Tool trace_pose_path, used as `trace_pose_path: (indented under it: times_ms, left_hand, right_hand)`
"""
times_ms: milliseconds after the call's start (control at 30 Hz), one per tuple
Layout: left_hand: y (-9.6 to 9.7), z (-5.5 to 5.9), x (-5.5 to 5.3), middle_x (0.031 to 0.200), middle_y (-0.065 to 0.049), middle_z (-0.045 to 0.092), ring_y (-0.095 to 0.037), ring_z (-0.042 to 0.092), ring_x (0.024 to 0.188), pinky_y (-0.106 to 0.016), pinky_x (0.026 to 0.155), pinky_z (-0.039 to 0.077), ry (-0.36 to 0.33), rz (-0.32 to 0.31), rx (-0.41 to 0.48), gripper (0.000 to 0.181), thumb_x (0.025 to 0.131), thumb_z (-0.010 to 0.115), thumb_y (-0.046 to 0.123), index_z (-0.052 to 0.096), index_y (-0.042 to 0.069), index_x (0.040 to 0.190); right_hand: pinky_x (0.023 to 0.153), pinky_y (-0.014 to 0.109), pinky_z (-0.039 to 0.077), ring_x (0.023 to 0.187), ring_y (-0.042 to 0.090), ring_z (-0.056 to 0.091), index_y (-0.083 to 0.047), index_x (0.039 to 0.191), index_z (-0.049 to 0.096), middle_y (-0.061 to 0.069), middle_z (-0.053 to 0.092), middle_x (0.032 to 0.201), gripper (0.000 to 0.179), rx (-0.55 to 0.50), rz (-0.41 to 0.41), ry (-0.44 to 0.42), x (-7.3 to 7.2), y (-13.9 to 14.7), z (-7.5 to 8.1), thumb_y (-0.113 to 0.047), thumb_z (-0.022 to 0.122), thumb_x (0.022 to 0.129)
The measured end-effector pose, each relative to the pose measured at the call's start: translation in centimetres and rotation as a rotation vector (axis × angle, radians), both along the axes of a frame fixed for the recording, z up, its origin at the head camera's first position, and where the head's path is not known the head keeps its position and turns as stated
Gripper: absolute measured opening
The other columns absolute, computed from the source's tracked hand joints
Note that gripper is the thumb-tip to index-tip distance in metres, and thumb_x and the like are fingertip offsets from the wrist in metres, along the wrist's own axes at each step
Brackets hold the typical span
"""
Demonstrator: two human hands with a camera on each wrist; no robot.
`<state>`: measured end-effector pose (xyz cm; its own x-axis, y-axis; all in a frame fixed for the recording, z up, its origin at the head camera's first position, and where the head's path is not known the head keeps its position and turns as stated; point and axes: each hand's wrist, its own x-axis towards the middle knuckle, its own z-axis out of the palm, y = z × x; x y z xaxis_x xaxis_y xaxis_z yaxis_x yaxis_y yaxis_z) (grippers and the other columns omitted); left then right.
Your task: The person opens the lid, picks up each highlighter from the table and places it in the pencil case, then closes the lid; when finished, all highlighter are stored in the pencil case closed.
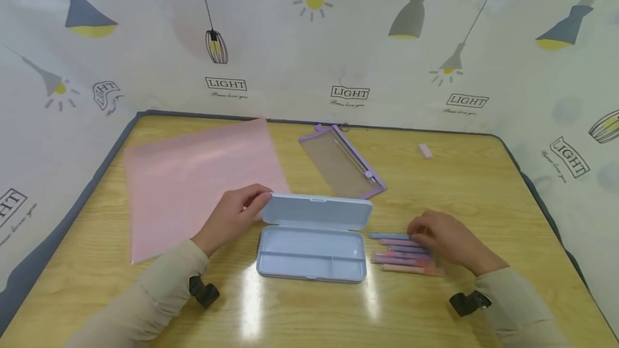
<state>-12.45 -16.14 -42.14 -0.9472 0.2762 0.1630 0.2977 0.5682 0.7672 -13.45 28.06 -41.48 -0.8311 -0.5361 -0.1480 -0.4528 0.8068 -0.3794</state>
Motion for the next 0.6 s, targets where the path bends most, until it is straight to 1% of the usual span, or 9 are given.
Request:
trace_pose_path:
  times_ms: [167,367,500,600]
  left_hand:
    - [0.15,0.05,-0.17,0.098,0.004,0.071,-0.013,0.057,0.076,-0.031,0.071,0.047,0.004,0.015,0.003,0.027,0.104,0.051,0.036,0.071,0.019,0.11]
    - [0.29,0.23,-0.15,0.095,0.002,0.071,-0.015,0.055,0.074,-0.03,0.069,0.046,-0.016,0.021,0.005,0.029,0.104,0.05,0.035,0.071,0.016,0.11]
    - [0.35,0.27,-0.1,0.096,0.002,0.071,-0.015,0.055,0.075,-0.03,0.07,0.046,-0.027,0.024,0.012,0.029,0.104,0.05,0.036,0.07,0.016,0.11]
    - [0.31,0.32,-0.05,0.094,0.002,0.07,-0.014,0.054,0.073,-0.03,0.069,0.045,-0.031,0.019,0.016,0.029,0.104,0.05,0.036,0.07,0.017,0.111]
  right_hand:
    - [0.068,0.031,0.05,0.078,0.007,0.059,-0.014,0.094,0.071,-0.006,0.064,0.086,0.006,0.01,0.018,0.014,-0.28,-0.21,0.09,-0.01,0.07,0.09]
    - [0.071,0.034,0.051,0.08,0.007,0.059,-0.017,0.091,0.069,-0.007,0.063,0.087,0.007,0.015,0.021,0.029,-0.42,-0.22,-0.11,-0.01,0.071,0.089]
    - [0.071,0.034,0.051,0.081,0.008,0.061,-0.017,0.092,0.07,-0.007,0.065,0.088,0.006,0.002,0.003,0.042,-0.22,-0.09,-0.18,-0.011,0.07,0.09]
    - [0.071,0.034,0.052,0.081,0.008,0.062,-0.017,0.095,0.071,-0.007,0.066,0.09,0.006,-0.005,-0.02,0.071,0.2,0.03,0.26,-0.012,0.07,0.091]
